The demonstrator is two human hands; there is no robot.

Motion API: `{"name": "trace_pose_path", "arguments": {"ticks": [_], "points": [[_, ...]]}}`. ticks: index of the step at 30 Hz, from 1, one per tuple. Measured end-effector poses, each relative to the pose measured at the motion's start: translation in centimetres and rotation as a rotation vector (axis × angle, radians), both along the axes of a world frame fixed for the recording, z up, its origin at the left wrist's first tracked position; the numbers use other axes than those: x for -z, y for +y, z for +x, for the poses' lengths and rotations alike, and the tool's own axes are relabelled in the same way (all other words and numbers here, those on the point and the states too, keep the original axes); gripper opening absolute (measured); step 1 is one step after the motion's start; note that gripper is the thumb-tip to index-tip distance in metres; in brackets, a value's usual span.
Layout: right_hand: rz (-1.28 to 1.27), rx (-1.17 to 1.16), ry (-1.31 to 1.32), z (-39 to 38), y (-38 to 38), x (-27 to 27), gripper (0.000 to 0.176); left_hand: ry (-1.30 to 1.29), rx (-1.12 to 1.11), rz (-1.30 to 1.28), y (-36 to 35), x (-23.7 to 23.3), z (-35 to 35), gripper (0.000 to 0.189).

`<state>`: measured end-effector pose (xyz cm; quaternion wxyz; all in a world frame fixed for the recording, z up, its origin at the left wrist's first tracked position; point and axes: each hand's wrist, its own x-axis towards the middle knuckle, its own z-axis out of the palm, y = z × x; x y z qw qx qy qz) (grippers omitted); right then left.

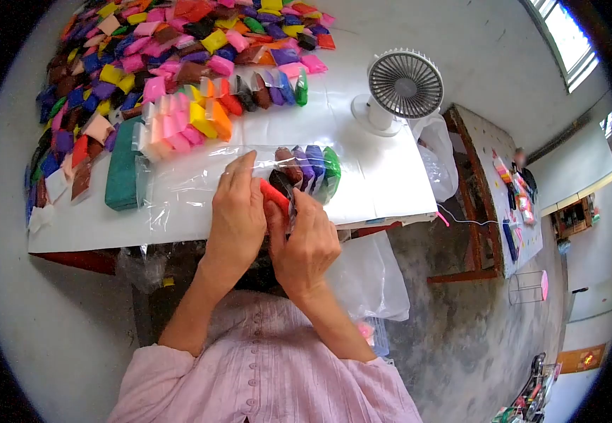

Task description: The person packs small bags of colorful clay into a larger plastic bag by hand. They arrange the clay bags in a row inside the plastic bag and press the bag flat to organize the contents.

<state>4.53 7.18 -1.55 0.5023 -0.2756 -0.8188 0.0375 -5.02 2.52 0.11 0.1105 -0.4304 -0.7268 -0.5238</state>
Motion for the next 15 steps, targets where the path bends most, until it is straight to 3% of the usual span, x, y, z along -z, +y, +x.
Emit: {"name": "trace_pose_path", "arguments": {"ticks": [3,4,8,15], "points": [[0.058,0.056,-0.072,0.2,-0.2,-0.4,0.037,0.054,-0.094,-0.077,-0.7,-0.4,0.3,0.037],[0.066,0.076,-0.099,0.3,-0.5,-0.6,0.037,0.136,-0.192,0.000,-0.6,0.2,0.0,0.028],[-0.014,0.068,-0.114,0.3,-1.0,-1.2,0.037,-0.397,0.036,0.030,-1.5,0.8,-0.6,0.018],[-0.131,0.052,-0.104,-2.1,-0.9,-1.1,0.038,-0.566,0.160,0.272,-2.0,0.9,-0.9,0.018]]}}
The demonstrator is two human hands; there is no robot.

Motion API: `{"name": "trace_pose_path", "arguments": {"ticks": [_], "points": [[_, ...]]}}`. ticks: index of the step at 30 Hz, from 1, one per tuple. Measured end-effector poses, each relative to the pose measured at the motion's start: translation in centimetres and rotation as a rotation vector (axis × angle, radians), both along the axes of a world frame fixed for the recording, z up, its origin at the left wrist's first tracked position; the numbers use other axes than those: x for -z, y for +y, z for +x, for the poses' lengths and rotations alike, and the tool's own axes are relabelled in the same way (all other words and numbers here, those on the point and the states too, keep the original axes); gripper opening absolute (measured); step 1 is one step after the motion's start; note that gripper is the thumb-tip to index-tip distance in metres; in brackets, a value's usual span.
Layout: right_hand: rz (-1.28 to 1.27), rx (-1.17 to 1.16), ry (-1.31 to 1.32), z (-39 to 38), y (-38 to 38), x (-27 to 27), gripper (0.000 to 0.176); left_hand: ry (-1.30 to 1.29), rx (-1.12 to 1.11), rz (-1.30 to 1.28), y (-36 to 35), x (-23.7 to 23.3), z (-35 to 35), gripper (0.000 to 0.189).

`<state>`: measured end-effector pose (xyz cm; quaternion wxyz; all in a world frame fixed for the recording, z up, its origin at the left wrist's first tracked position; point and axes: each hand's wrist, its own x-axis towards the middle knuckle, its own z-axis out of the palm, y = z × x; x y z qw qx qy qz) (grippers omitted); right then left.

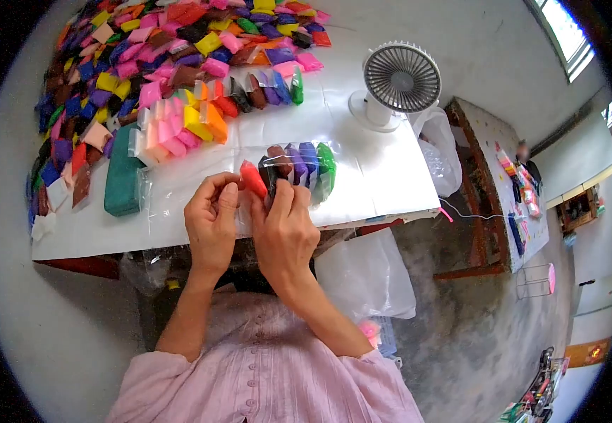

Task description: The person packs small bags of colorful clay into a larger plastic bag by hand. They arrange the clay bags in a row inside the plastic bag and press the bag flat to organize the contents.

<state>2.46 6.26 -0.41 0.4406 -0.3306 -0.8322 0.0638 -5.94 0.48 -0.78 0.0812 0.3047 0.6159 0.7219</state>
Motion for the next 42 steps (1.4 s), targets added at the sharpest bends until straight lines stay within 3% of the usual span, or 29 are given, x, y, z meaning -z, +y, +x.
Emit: {"name": "trace_pose_path", "arguments": {"ticks": [4,5,11,14,23,26,29,32,35,38,42], "points": [[-0.068,-0.083,0.106,0.2,-0.2,0.5,0.035,0.076,0.036,-0.102,0.3,0.7,-0.2,0.023],[-0.084,-0.082,0.100,0.4,-0.4,0.3,0.026,0.158,0.027,-0.137,0.3,0.6,-0.3,0.026],[-0.047,-0.114,0.046,-0.2,0.3,0.0,0.018,0.295,-0.005,-0.159,0.6,0.6,-0.5,0.029],[-0.098,-0.133,0.062,0.4,0.0,0.1,0.018,0.113,0.036,-0.147,0.5,0.8,-0.5,0.031],[0.062,-0.020,0.003,-0.5,0.7,0.5,0.013,0.261,-0.007,-0.105,0.8,0.8,-0.6,0.029],[0.053,0.007,-0.014,-0.3,0.6,0.5,0.015,0.142,0.018,-0.114,0.7,0.7,-0.4,0.028],[0.002,0.009,-0.051,-0.9,1.1,-0.1,0.012,0.156,0.003,-0.262,0.5,-0.7,-0.2,0.028],[-0.022,0.021,-0.057,-0.4,0.6,-0.2,0.013,0.208,-0.019,-0.228,0.6,0.4,-0.3,0.027],[-0.028,-0.099,-0.016,0.9,0.0,-0.1,0.010,0.228,-0.002,-0.278,0.5,0.6,-0.5,0.028],[-0.074,-0.244,-0.009,1.3,-0.1,-0.1,0.006,0.431,-0.060,-0.233,0.6,0.3,-0.7,0.029],[-0.145,-0.265,0.000,0.3,0.2,-0.1,0.007,0.326,-0.006,-0.208,0.3,-0.1,-0.7,0.028]]}}
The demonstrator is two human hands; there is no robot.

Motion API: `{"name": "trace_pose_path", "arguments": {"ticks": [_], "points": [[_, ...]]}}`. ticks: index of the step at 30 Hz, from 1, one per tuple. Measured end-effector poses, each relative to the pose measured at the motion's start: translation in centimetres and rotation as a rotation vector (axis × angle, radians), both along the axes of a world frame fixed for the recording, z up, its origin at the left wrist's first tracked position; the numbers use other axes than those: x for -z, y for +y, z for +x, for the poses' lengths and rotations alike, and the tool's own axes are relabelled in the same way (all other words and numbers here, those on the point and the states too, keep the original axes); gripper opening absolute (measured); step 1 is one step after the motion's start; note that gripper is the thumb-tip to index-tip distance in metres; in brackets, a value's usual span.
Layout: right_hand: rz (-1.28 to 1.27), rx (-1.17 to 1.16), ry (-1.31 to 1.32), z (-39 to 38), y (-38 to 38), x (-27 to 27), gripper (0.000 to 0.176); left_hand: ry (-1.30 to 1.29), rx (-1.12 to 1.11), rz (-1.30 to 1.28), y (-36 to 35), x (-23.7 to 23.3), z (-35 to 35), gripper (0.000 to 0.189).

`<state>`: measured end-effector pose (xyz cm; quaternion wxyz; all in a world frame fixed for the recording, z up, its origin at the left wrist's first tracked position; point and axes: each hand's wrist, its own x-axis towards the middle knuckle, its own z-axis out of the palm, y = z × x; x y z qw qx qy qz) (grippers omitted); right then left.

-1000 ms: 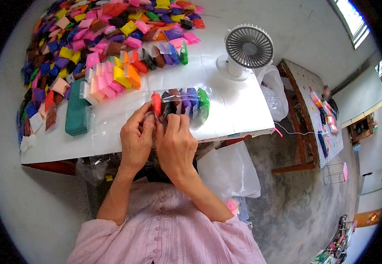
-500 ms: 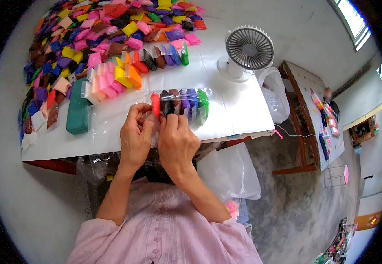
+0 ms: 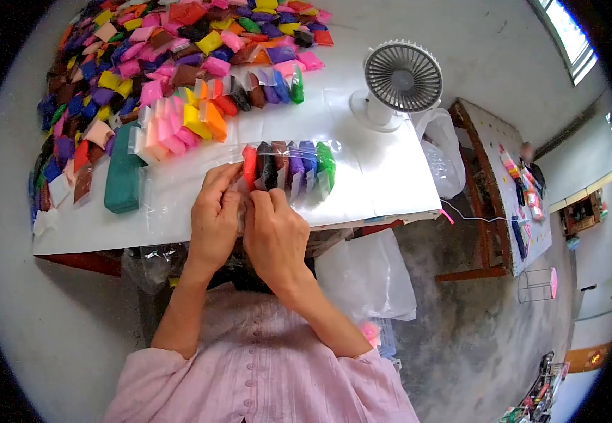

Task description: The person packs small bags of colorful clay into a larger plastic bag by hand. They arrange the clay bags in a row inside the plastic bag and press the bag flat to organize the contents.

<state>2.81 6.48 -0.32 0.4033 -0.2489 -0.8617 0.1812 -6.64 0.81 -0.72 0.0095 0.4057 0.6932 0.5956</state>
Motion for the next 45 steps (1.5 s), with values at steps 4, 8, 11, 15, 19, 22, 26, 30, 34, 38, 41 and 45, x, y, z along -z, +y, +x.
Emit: {"name": "trace_pose_path", "arguments": {"ticks": [4,8,11,15,19,22,26,30,34,38,41,45], "points": [[0.014,0.057,-0.017,-0.8,0.1,0.4,0.007,-0.073,0.032,0.050,0.1,0.0,0.0,0.028],[0.001,0.109,-0.041,-1.1,0.1,0.5,0.007,-0.247,0.047,0.028,-0.1,0.1,0.2,0.029],[0.040,0.008,0.031,-0.2,0.4,0.3,0.008,-0.279,0.058,0.006,0.0,0.4,0.1,0.030],[-0.026,-0.079,0.071,1.9,0.8,-3.0,0.010,-0.132,0.013,0.006,0.0,-0.1,0.3,0.031],[0.077,-0.130,0.040,0.4,3.1,-7.1,0.008,-0.093,-0.002,0.027,0.2,0.1,0.4,0.033],[0.052,-0.193,-0.056,-3.3,5.2,-9.1,0.023,0.012,-0.001,0.067,0.2,0.9,0.2,0.030],[0.070,-0.167,-0.327,-9.0,6.4,-10.2,0.042,0.048,-0.027,0.063,0.1,0.6,0.4,0.030],[0.060,-0.111,-0.514,-13.1,5.7,-10.4,0.057,0.052,0.000,0.055,-0.1,1.1,0.2,0.034],[0.124,-0.118,-0.476,-15.6,6.7,-8.0,0.071,-0.016,0.025,0.038,-0.2,0.5,0.4,0.035],[0.076,-0.068,-0.593,-16.0,6.6,-8.5,0.060,-0.022,0.033,0.068,-0.2,0.4,0.3,0.035],[0.064,-0.063,-0.585,-15.7,6.6,-8.6,0.054,-0.023,0.030,0.086,-0.2,0.5,0.3,0.035],[0.112,-0.084,-0.602,-15.9,7.0,-8.5,0.044,0.028,0.004,0.079,-0.2,0.6,0.3,0.035]]}}
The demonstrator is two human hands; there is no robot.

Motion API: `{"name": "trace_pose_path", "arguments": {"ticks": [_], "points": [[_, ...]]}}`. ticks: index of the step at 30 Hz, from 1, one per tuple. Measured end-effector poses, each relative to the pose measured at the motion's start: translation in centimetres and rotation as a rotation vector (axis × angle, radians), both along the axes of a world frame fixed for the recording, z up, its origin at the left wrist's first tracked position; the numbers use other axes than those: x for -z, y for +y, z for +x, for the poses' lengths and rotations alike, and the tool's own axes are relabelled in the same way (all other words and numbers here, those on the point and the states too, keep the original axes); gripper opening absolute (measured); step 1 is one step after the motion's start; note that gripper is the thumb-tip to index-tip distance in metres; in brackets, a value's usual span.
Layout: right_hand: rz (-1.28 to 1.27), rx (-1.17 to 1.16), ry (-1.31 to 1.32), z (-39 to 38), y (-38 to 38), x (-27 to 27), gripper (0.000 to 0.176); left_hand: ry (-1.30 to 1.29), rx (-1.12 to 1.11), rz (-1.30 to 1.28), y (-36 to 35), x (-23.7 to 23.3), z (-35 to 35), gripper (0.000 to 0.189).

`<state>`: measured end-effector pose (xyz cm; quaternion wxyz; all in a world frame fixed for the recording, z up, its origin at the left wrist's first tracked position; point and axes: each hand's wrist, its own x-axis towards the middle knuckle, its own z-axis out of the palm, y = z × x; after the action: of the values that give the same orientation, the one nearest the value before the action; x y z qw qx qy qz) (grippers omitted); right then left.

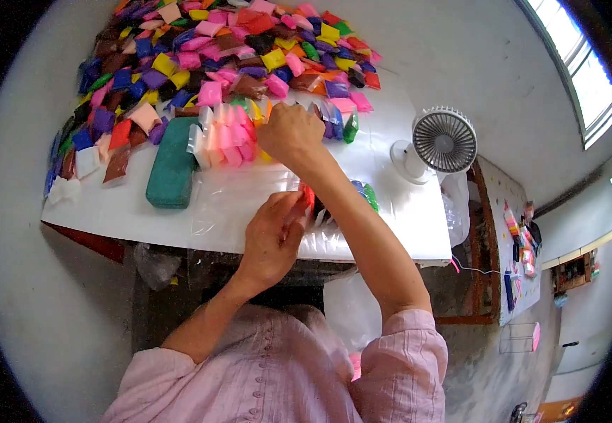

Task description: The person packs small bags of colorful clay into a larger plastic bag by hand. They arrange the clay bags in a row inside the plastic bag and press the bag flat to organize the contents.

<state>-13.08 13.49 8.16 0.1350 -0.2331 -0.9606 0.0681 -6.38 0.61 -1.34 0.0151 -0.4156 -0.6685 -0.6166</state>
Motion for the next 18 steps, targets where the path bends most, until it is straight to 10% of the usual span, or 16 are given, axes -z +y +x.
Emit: {"name": "trace_pose_path", "arguments": {"ticks": [18], "points": [[0.115,0.037,-0.002,-0.7,-0.3,1.1,0.039,-0.093,0.061,0.004,0.0,0.1,-0.1,0.035]]}}
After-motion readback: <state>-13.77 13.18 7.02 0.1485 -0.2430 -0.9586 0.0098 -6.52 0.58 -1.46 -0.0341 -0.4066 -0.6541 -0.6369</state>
